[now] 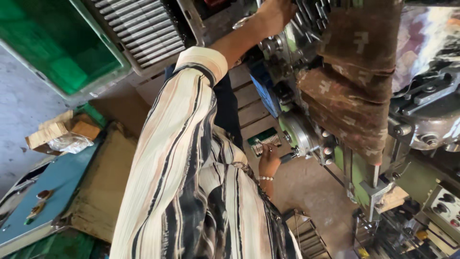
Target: The person repeatedly picks up small metal rods from a tray, places them into a press machine, and operates the lever to process them. After each cycle, the person removes the processed rod and places it into a separate tray.
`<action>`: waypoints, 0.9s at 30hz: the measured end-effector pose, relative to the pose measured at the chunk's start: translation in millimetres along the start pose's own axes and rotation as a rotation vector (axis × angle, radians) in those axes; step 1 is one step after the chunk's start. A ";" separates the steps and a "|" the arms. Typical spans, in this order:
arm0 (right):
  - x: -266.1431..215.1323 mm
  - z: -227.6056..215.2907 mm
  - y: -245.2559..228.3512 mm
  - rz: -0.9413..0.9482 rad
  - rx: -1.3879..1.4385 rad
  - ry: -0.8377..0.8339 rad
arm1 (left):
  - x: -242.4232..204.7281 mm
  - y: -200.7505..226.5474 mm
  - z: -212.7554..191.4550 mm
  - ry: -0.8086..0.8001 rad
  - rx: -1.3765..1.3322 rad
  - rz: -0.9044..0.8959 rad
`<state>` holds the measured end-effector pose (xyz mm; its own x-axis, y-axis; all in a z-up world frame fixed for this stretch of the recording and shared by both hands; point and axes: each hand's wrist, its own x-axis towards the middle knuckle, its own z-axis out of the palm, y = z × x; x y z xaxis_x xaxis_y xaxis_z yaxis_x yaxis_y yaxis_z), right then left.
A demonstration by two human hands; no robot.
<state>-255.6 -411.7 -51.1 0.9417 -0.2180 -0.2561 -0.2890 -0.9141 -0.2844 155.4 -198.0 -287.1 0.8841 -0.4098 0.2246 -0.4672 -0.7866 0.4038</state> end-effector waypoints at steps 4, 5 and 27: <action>13.8 8.6 -6.2 0.040 0.025 -0.032 | -15.5 6.6 -46.2 0.027 0.019 -0.110; 17.5 13.5 -8.5 0.079 0.053 -0.043 | -25.8 4.6 -59.4 0.012 -0.046 -0.178; 39.9 77.4 -37.6 -0.185 -0.009 0.058 | -263.4 52.6 -330.3 0.188 -1.627 -0.473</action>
<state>-220.5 -359.6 -122.1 0.9871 -0.0650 -0.1462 -0.1085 -0.9436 -0.3129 -105.7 21.1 -32.2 0.9811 -0.1462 -0.1266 0.1825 0.4831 0.8563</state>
